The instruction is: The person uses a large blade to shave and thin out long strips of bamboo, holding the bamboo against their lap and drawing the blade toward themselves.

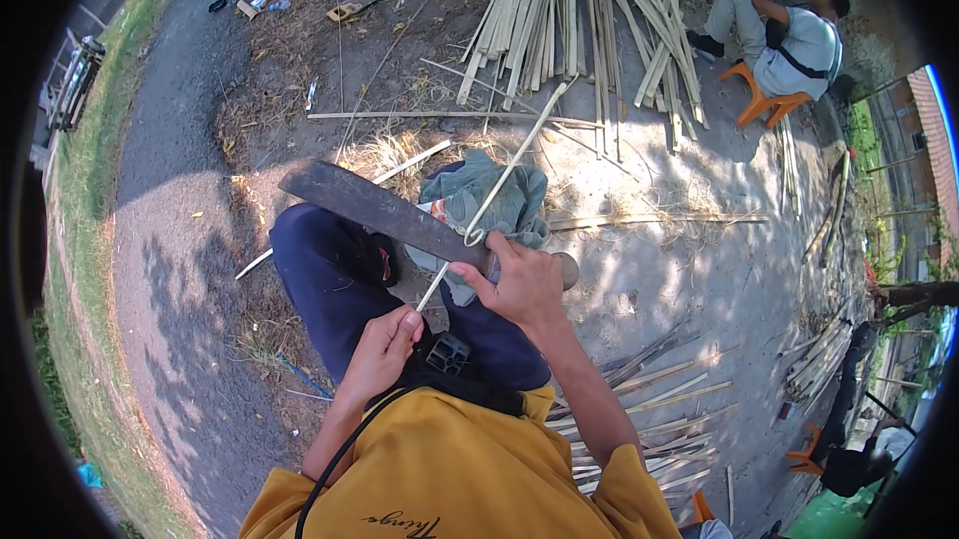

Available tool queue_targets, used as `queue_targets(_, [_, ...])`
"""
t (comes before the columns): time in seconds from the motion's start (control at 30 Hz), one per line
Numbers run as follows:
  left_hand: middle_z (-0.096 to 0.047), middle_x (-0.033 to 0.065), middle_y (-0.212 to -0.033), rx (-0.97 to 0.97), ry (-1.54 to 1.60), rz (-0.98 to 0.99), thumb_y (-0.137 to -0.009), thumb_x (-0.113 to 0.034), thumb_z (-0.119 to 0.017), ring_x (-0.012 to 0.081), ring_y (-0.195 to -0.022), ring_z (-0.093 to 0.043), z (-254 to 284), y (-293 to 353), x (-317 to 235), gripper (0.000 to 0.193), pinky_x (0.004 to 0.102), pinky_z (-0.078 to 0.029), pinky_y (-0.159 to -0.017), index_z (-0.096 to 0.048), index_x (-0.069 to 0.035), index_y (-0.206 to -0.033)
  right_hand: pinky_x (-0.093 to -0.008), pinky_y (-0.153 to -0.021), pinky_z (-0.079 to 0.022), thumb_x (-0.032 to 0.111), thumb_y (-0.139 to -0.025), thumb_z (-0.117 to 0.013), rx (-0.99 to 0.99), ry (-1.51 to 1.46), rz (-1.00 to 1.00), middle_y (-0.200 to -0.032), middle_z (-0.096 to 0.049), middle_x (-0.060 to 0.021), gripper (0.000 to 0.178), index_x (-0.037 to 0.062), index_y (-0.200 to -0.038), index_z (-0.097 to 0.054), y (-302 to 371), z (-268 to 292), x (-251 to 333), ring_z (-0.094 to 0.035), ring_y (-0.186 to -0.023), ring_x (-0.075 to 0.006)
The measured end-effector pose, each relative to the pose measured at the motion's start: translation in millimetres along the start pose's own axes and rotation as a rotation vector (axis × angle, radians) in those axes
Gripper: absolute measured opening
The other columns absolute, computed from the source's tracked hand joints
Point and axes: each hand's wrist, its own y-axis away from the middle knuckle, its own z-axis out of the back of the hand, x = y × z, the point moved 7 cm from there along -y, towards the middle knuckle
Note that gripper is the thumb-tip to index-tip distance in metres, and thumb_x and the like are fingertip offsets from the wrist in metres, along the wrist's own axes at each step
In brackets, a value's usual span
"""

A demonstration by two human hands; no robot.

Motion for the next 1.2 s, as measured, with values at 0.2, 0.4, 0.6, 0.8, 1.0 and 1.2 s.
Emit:
queue_targets(0.2, [-0.040, 0.0037, -0.062, -0.006, -0.014, 0.038, -0.114, -0.025, -0.047, 0.0116, -0.056, -0.040, 12, 26, 1, 0.039, 0.0321, -0.034, -0.053, -0.052, -0.003, -0.083, -0.0436, -0.053, -0.048, 0.061, -0.090, -0.072, -0.022, -0.005, -0.001, -0.064, -0.066, -0.0133, 0.054, 0.0076, -0.095, -0.067, 0, -4, 0, -0.068, -0.059, -0.0352])
queue_targets(0.4, [-0.042, 0.0100, -0.061, 0.026, -0.090, 0.113, -0.112, -0.021, -0.049, 0.0163, -0.055, -0.040, 31, 75, 15, 0.035, 0.0351, -0.035, -0.054, -0.053, -0.002, -0.083, -0.0473, -0.056, -0.048, 0.058, -0.094, -0.068, 0.014, 0.001, -0.137, -0.065, -0.066, -0.0168, 0.052, 0.0063, -0.100, -0.071, -4, 2, -9, -0.067, -0.061, -0.0397])
queue_targets(0.6, [-0.043, 0.0094, -0.060, 0.038, -0.107, 0.237, -0.110, -0.019, -0.051, 0.0174, -0.053, -0.043, 64, 132, 29, 0.033, 0.0349, -0.036, -0.053, -0.056, -0.003, -0.082, -0.0475, -0.056, -0.052, 0.061, -0.094, -0.066, -0.148, -0.033, -0.110, -0.065, -0.067, -0.0181, 0.058, 0.0039, -0.107, -0.073, -1, -1, -29, -0.070, -0.063, -0.0397])
queue_targets(0.8, [-0.045, 0.0079, -0.060, 0.024, -0.241, 0.194, -0.109, -0.019, -0.052, 0.0175, -0.053, -0.045, 79, 135, 30, 0.033, 0.0349, -0.038, -0.054, -0.057, -0.004, -0.081, -0.0469, -0.061, -0.054, 0.056, -0.095, -0.068, -0.128, -0.099, -0.134, -0.071, -0.069, -0.0196, 0.054, 0.0027, -0.103, -0.074, -2, 4, -33, -0.070, -0.067, -0.0406])
queue_targets(1.0, [-0.042, 0.0055, -0.059, 0.036, -0.171, 0.101, -0.111, -0.022, -0.050, 0.0154, -0.054, -0.042, 68, 61, 7, 0.034, 0.0347, -0.037, -0.053, -0.057, -0.003, -0.084, -0.0442, -0.062, -0.055, 0.056, -0.093, -0.070, -0.063, -0.235, -0.134, -0.074, -0.071, -0.0172, 0.055, 0.0022, -0.106, -0.074, 8, 0, -27, -0.071, -0.068, -0.0388])
queue_targets(1.2, [-0.045, -0.0038, -0.068, 0.240, 0.320, 0.084, -0.115, -0.030, -0.045, 0.0074, -0.060, -0.039, -3, -45, 5, 0.041, 0.0279, -0.034, -0.055, -0.055, -0.005, -0.085, -0.0413, -0.057, -0.051, 0.055, -0.091, -0.073, -0.043, -0.085, -0.041, -0.071, -0.070, -0.0131, 0.052, 0.0048, -0.103, -0.072, 12, -2, -22, -0.069, -0.062, -0.0339])
